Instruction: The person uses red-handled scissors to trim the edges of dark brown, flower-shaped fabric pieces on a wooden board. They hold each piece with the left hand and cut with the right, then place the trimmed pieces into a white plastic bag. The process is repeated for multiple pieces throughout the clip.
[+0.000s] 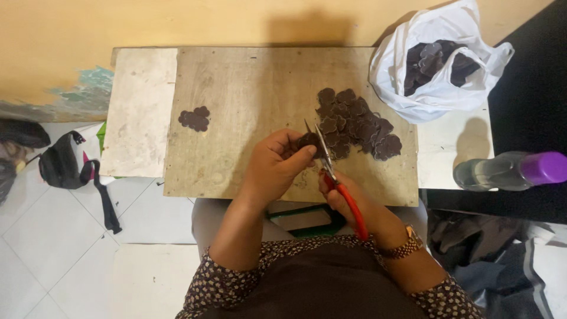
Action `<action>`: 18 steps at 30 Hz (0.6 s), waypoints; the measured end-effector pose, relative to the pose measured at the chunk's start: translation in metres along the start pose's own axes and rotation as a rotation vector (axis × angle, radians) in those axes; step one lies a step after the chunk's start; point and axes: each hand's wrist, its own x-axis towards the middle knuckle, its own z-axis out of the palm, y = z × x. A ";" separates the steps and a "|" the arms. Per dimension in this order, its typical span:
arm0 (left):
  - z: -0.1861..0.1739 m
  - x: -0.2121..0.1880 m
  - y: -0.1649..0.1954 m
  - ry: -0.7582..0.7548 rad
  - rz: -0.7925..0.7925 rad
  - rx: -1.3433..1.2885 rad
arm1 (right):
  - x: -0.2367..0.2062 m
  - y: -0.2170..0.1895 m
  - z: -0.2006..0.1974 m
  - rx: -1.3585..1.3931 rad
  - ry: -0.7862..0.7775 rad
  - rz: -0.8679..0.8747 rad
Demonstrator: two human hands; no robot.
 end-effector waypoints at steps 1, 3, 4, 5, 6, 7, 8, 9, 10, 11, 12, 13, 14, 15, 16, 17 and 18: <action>0.001 0.000 0.000 0.007 -0.004 -0.004 | 0.001 0.000 0.000 -0.012 0.003 -0.009; 0.002 -0.001 0.002 0.019 -0.013 -0.015 | 0.001 0.000 0.000 -0.009 0.002 -0.005; 0.003 -0.002 0.003 0.020 -0.017 -0.010 | 0.000 0.000 0.000 0.004 -0.002 0.007; 0.004 -0.002 0.003 0.019 -0.021 -0.006 | -0.001 0.000 -0.001 0.017 -0.004 0.020; 0.005 -0.002 0.004 0.019 -0.027 -0.002 | -0.001 0.000 -0.001 0.018 -0.003 0.021; 0.005 -0.002 0.004 0.024 -0.029 -0.010 | -0.002 0.001 -0.002 0.019 -0.002 0.023; 0.006 -0.001 0.004 0.028 -0.032 -0.018 | -0.002 0.001 -0.002 0.020 0.000 0.024; 0.007 0.000 0.003 0.032 -0.034 -0.026 | -0.002 0.001 -0.003 0.002 -0.001 0.014; 0.009 0.001 0.002 0.035 -0.030 -0.045 | -0.003 0.002 -0.003 -0.016 -0.002 0.003; 0.010 0.002 0.001 0.040 -0.023 -0.064 | -0.002 0.002 -0.004 -0.034 -0.006 -0.010; 0.011 0.003 -0.001 0.044 -0.016 -0.082 | -0.002 0.002 -0.004 -0.037 -0.009 -0.009; 0.011 0.004 -0.001 0.023 -0.007 -0.086 | -0.002 0.002 -0.004 -0.041 -0.012 -0.009; 0.011 0.004 -0.002 0.001 0.002 -0.090 | -0.002 0.002 -0.004 -0.045 -0.015 -0.008; 0.011 0.004 -0.003 -0.018 0.011 -0.093 | -0.002 0.002 -0.003 -0.010 -0.020 0.002; 0.011 0.003 -0.004 -0.019 -0.007 -0.111 | -0.003 0.002 -0.002 0.026 -0.025 0.013; 0.011 0.003 -0.005 -0.020 -0.025 -0.129 | -0.003 0.001 -0.001 0.061 -0.030 0.023; 0.012 0.003 -0.005 -0.022 -0.042 -0.147 | -0.003 0.000 0.000 0.077 -0.027 0.027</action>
